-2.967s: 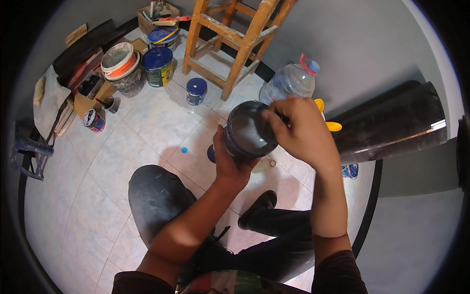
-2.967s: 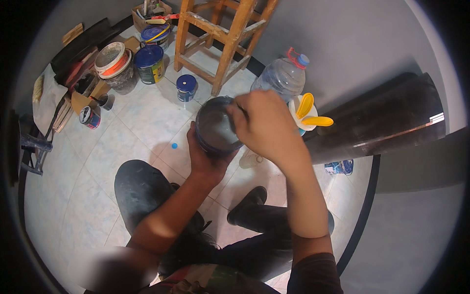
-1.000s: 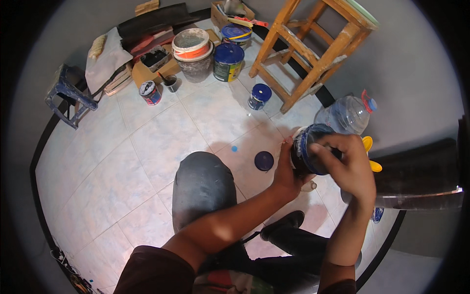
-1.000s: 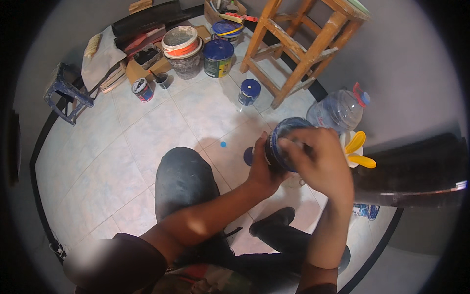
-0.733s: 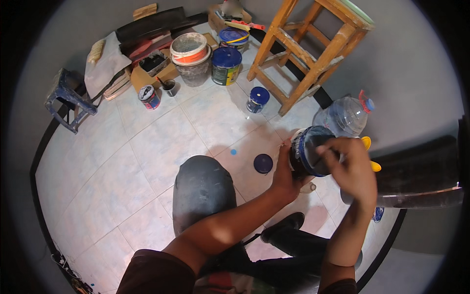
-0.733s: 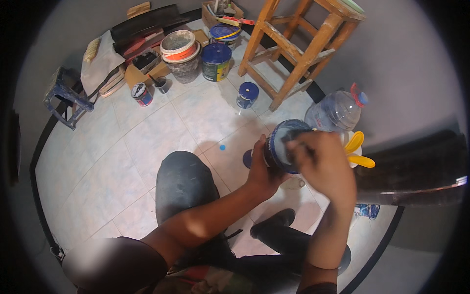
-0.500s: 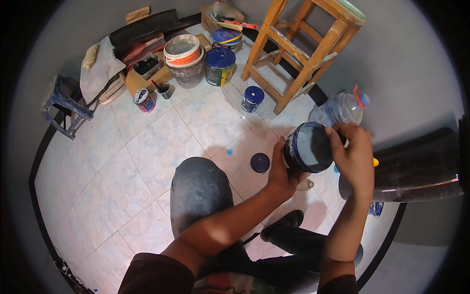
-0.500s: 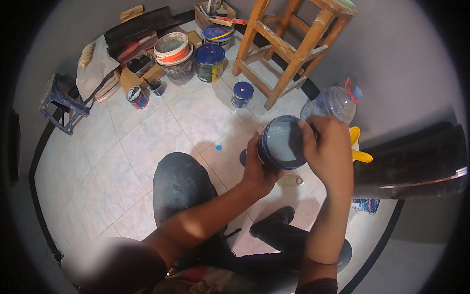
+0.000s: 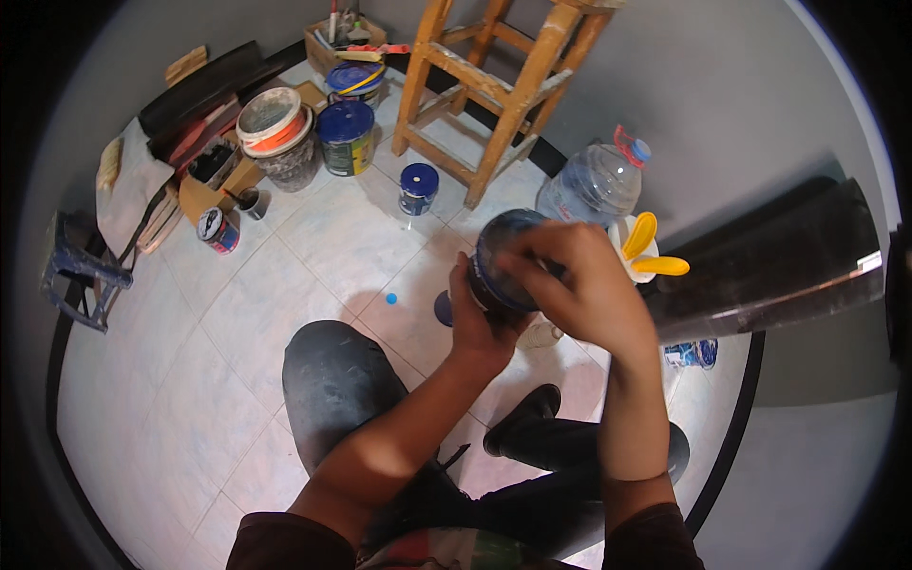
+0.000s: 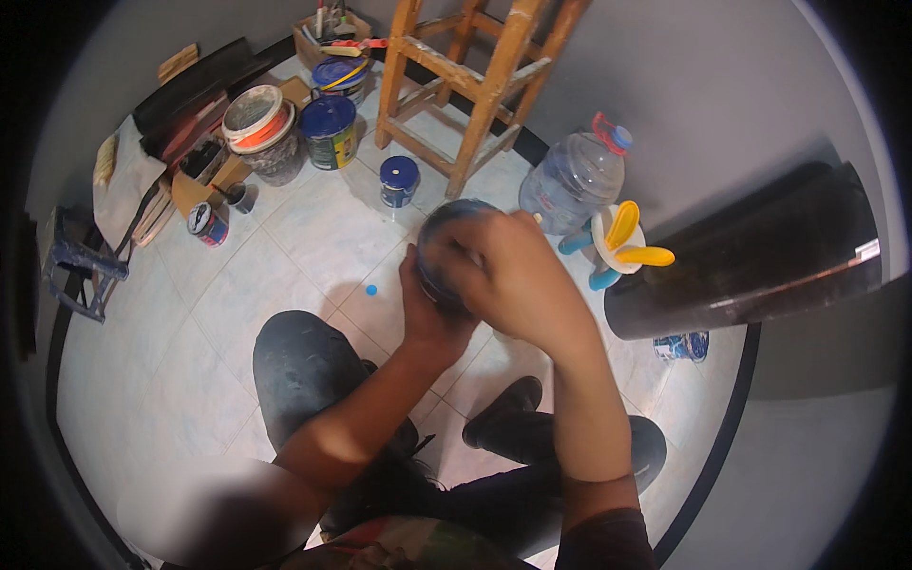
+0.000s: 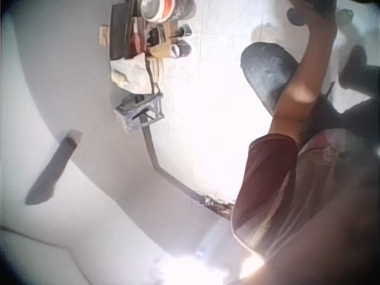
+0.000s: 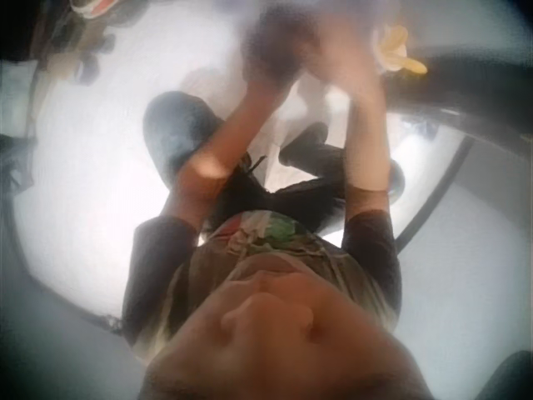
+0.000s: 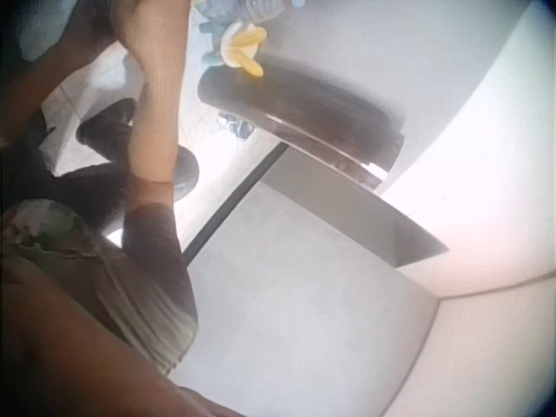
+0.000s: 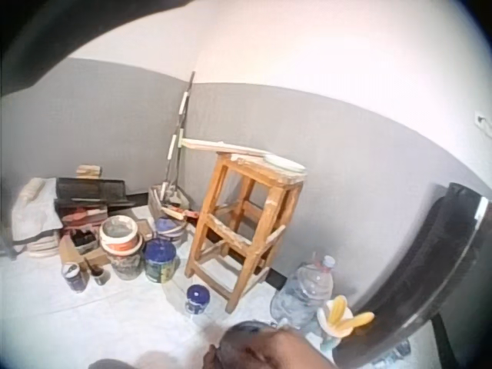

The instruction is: The person sits on the floor and stirs a grey substance in a blue container using a stick. They add liquid from a small bottle and continue stirring. Finally, they secure the lid on the container.

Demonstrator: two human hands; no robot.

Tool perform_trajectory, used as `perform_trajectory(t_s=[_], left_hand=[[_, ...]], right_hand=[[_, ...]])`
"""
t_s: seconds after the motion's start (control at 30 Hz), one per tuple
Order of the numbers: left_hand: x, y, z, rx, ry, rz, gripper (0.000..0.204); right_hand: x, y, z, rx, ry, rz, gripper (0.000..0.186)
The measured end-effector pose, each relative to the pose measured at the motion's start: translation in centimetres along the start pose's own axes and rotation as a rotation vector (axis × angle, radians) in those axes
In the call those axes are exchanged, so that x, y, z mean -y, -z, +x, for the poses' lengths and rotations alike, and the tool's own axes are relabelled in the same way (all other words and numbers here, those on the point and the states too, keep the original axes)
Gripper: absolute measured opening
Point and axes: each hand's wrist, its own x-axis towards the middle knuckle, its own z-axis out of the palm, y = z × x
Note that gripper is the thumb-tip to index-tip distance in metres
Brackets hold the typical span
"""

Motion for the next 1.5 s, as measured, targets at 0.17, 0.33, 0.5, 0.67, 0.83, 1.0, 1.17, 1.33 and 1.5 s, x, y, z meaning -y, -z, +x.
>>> perform_trajectory(t_s=[0.17, 0.33, 0.5, 0.67, 0.83, 1.0, 1.17, 1.33, 1.5], left_hand=[[0.0, -0.2, 0.0, -0.07, 0.034, 0.048, 0.077], [0.2, 0.0, 0.4, -0.031, 0.042, -0.041, 0.076], [-0.1, 0.0, 0.0, -0.048, 0.013, 0.024, 0.075], [0.1, -0.9, 0.0, -0.067, -0.022, 0.054, 0.082], [-0.3, -0.7, 0.0, -0.018, -0.031, 0.051, 0.079], [-0.6, -1.0, -0.2, -0.102, -0.015, 0.04, 0.072], [-0.5, -0.7, 0.0, -0.098, 0.01, 0.024, 0.074], [-0.5, -0.5, 0.0, -0.044, -0.01, 0.027, 0.075], [-0.9, -0.7, -0.1, -0.001, -0.045, 0.061, 0.075]], right_hand=[[-1.1, 1.3, 0.1, -0.02, -0.033, -0.285, 0.014], [-0.9, 0.3, 0.8, -0.037, 0.01, -0.05, 0.015], [-1.0, 1.2, 0.3, 0.071, -0.137, -0.021, 0.017], [-1.3, 0.9, 1.1, -0.128, -0.155, -0.158, 0.021], [-1.1, 0.6, 0.7, -0.084, -0.154, -0.025, 0.021], [-1.2, 0.5, 0.4, -0.09, -0.129, 0.021, 0.021], [-1.0, 0.7, 0.4, -0.108, -0.182, 0.007, 0.021], [-0.7, 0.4, 1.1, -0.164, -0.189, -0.102, 0.022], [-0.9, 0.4, 1.1, -0.123, -0.165, -0.056, 0.02]])
